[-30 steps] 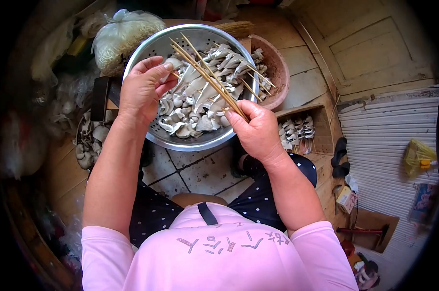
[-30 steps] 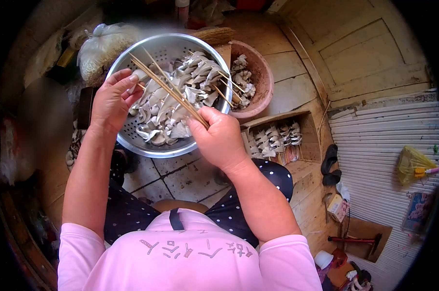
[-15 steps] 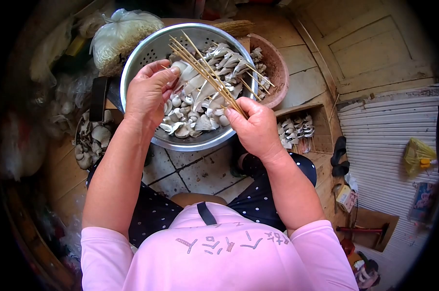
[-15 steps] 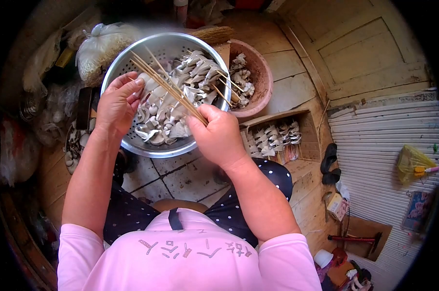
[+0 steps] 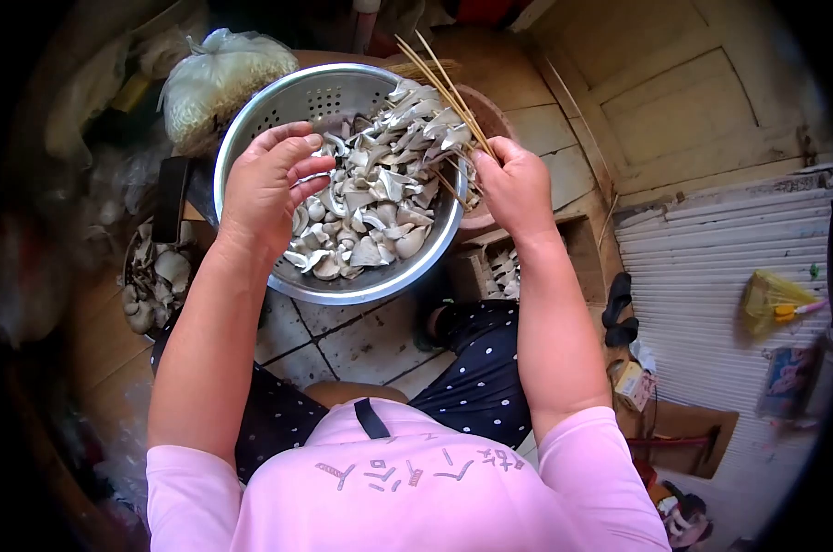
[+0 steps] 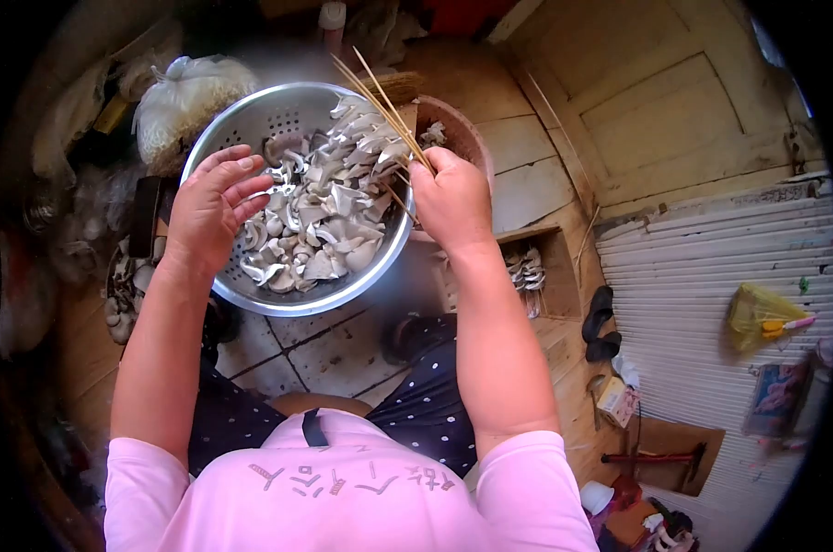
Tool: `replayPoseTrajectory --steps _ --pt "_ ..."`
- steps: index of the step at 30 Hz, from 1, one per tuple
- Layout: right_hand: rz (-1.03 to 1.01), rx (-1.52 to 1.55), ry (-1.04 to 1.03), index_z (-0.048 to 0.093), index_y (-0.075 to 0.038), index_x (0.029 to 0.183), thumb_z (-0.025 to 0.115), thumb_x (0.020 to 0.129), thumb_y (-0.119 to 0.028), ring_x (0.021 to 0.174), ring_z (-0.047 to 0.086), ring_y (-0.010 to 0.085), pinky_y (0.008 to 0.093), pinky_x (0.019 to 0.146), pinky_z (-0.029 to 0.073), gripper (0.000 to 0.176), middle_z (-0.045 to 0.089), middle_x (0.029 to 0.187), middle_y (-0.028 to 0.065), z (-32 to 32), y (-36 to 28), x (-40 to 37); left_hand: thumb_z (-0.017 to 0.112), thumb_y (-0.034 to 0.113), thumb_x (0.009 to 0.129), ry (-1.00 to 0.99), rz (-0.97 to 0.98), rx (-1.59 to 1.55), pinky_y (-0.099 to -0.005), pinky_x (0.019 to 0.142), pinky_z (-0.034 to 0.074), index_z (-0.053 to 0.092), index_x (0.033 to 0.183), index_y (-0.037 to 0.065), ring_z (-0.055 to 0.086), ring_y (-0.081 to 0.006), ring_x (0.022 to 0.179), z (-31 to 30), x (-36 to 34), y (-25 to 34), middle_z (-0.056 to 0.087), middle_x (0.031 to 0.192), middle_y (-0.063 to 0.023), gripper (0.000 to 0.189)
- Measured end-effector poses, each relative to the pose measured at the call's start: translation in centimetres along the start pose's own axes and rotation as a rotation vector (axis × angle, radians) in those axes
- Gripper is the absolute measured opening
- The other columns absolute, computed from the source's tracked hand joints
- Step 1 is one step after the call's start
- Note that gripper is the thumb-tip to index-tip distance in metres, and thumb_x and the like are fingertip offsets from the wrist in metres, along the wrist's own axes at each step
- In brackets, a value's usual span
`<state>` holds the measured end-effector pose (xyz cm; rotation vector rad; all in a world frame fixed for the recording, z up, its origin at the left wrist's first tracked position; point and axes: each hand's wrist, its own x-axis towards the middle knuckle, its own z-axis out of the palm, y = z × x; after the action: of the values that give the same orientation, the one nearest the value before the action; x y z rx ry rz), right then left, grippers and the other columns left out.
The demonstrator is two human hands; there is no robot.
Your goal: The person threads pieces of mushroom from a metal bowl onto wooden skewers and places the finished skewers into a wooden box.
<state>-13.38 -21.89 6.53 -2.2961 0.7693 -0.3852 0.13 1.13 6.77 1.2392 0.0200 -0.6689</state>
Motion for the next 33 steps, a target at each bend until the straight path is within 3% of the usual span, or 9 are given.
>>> replayPoseTrajectory --steps 2,4,5,13,17,19,29,33 --pt "-0.020 -0.037 0.020 0.067 -0.003 0.093 0.057 0.086 -0.023 0.074 0.064 0.0325 0.0387 0.071 0.049 0.024 0.066 0.078 0.0180 0.5 0.2 0.7 0.061 0.014 0.089 -0.011 -0.008 -0.007 -0.0293 0.076 0.055 0.051 0.119 0.000 0.067 -0.0167 0.087 0.0 0.1 0.0 0.062 0.110 -0.0123 0.035" --pt "-0.047 -0.081 0.066 0.067 0.000 0.091 0.060 0.085 -0.017 0.063 0.058 0.0163 0.0311 0.063 0.046 0.020 0.063 0.069 0.0102 1.3 0.9 1.6 0.062 0.011 0.088 -0.020 -0.021 -0.021 -0.0293 0.075 0.056 0.053 0.116 0.000 0.067 -0.0160 0.085 0.0 0.2 0.0 0.062 0.109 -0.0124 0.032" --pt "-0.050 -0.082 0.066 0.067 0.000 0.091 0.060 0.085 -0.017 0.063 0.058 0.0163 0.0311 0.063 0.046 0.020 0.063 0.069 0.0102 1.5 1.1 2.0 0.062 0.011 0.088 -0.020 -0.019 -0.024 -0.0293 0.075 0.056 0.053 0.116 0.000 0.067 -0.0160 0.085 0.1 0.1 0.1 0.062 0.109 -0.0124 0.032" --pt "0.031 -0.320 0.000 0.070 -0.005 0.098 0.058 0.081 -0.023 0.081 0.066 0.0336 0.0384 0.076 0.051 0.027 0.068 0.086 0.0193 2.7 2.0 3.1 0.064 0.011 0.086 -0.041 -0.023 -0.016 -0.0267 0.071 0.057 0.054 0.113 0.001 0.068 -0.0146 0.079 0.0 -0.1 0.2 0.063 0.105 -0.0121 0.030" --pt "0.008 -0.337 0.001 0.071 -0.005 0.096 0.057 0.081 -0.022 0.081 0.065 0.0350 0.0396 0.076 0.051 0.027 0.068 0.086 0.0194 3.2 2.2 3.2 0.064 0.011 0.086 -0.049 -0.026 -0.033 -0.0254 0.068 0.057 0.055 0.111 0.001 0.068 -0.0142 0.077 -0.1 -0.1 0.0 0.063 0.104 -0.0112 0.028" --pt "0.068 -0.356 -0.040 0.071 -0.008 0.090 0.054 0.081 -0.023 0.089 0.064 0.0383 0.0446 0.083 0.050 0.025 0.068 0.091 0.0186 3.1 1.5 3.0 0.065 0.010 0.086 -0.055 -0.035 -0.025 -0.0243 0.066 0.057 0.055 0.111 0.001 0.068 -0.0137 0.077 0.0 -0.3 0.0 0.064 0.102 -0.0106 0.028" --pt "0.058 -0.299 -0.028 0.070 -0.006 0.087 0.054 0.082 -0.023 0.087 0.062 0.0392 0.0465 0.081 0.049 0.024 0.067 0.090 0.0195 1.7 1.1 2.0 0.064 0.010 0.087 -0.074 -0.031 -0.033 -0.0241 0.066 0.057 0.054 0.112 0.001 0.067 -0.0128 0.077 -0.3 -0.2 -0.2 0.063 0.103 -0.0106 0.029" --pt "-0.256 -0.411 0.236 0.070 -0.008 0.088 0.054 0.085 -0.021 0.085 0.061 0.0355 0.0456 0.078 0.049 0.021 0.065 0.088 0.0155 1.3 0.7 1.4 0.064 0.011 0.087 -0.081 -0.034 -0.021 -0.0240 0.066 0.057 0.053 0.114 0.000 0.067 -0.0128 0.078 -0.1 -0.1 -0.3 0.063 0.104 -0.0108 0.031"
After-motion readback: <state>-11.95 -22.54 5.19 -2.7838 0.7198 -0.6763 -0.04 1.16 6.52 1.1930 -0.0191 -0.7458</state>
